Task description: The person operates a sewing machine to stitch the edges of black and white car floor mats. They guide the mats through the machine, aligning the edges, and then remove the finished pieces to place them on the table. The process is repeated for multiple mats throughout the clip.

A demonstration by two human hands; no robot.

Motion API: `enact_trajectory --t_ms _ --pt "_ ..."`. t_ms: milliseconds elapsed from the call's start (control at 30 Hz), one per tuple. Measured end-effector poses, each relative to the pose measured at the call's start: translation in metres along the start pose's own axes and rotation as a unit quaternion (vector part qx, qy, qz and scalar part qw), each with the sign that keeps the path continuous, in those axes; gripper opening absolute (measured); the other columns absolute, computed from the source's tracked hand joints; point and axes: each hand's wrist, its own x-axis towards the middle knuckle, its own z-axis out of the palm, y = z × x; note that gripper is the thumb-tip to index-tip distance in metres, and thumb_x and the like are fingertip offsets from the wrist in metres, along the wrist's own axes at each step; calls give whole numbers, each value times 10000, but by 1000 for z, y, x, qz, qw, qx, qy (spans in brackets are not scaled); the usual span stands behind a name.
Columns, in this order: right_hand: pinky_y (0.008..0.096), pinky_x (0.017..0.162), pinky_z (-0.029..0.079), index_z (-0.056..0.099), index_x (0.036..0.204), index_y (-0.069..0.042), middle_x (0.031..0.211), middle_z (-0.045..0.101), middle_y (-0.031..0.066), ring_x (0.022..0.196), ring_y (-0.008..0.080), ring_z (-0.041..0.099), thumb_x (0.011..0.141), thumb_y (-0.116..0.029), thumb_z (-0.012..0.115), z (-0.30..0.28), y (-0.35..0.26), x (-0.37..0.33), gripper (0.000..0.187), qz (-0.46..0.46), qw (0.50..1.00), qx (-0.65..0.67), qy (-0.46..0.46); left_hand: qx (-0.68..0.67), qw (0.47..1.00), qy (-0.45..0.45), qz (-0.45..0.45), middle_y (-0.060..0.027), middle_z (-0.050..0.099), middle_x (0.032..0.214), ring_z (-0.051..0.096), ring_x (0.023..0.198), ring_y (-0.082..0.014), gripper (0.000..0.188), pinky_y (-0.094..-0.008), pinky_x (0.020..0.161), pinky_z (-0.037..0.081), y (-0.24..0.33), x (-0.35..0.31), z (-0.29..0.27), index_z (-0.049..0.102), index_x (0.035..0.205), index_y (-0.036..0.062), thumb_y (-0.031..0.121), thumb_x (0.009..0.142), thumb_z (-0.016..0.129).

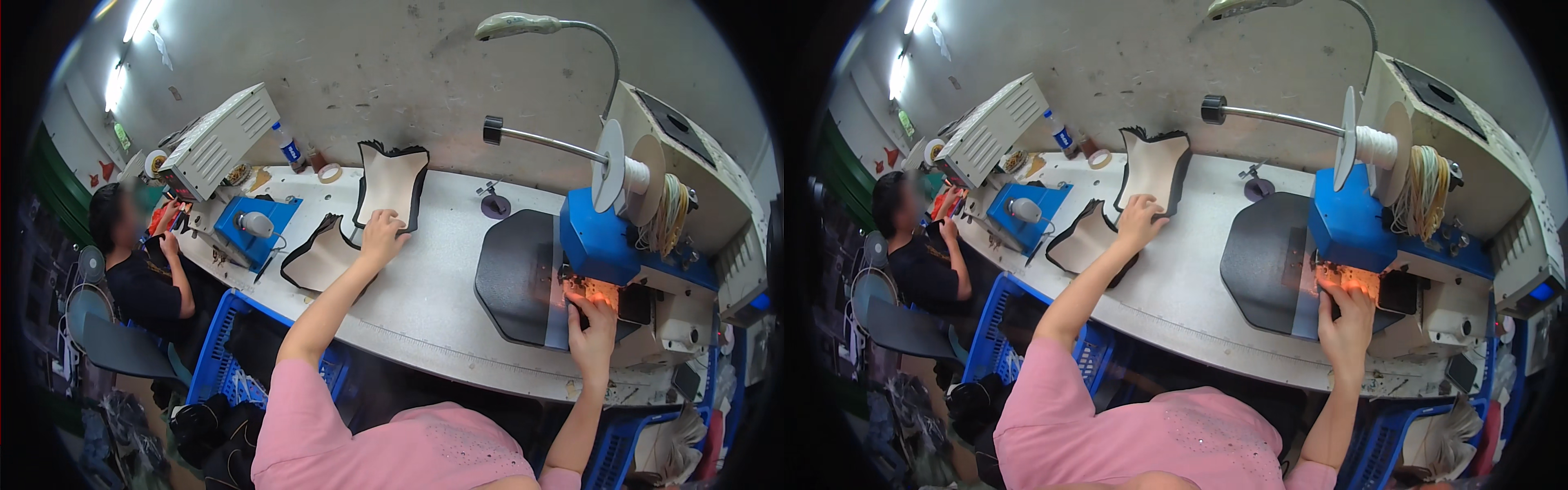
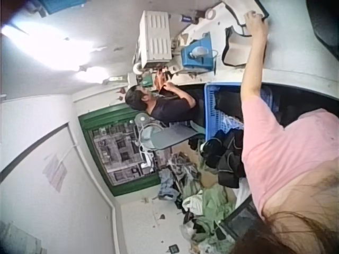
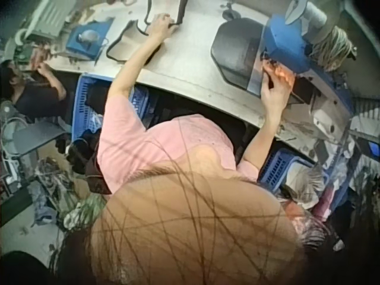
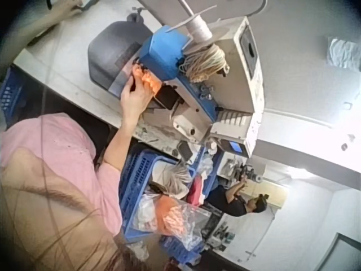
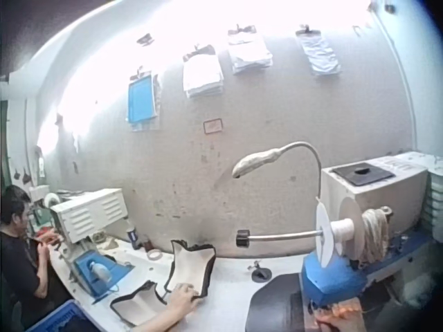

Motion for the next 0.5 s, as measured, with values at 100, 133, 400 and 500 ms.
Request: enact_trajectory --t_ms 100,133,400,500 --pt "340 741 390 659 933 -75 750 500 82 763 249 504 769 -90 608 1 1 0 173 -1 1000 8 7 -32 998 -25 -52 -109 615 931 522 971 -299 125 -363 794 451 -12 15 12 663 729 57 179 747 644" --pt "341 740 391 660 931 -75 750 501 81 762 249 504 767 -88 609 1 2 0 172 0 1000 6 7 -47 996 -29 -75 -120 620 926 540 940 -299 132 -367 788 453 -18 19 13 665 717 53 178 752 637" --pt "349 741 397 653 960 -53 751 539 88 754 250 516 765 -71 603 0 3 -1 202 -12 1000 6 -4 -527 845 21 -94 64 465 748 411 682 -25 163 -171 589 339 80 58 -86 524 891 62 217 939 503" --pt "357 760 386 663 982 -78 760 545 83 800 248 529 795 -91 594 -2 -20 10 200 125 949 278 -82 -544 832 -107 26 22 501 725 476 702 -73 110 -226 659 416 158 14 -95 542 877 61 167 903 541"
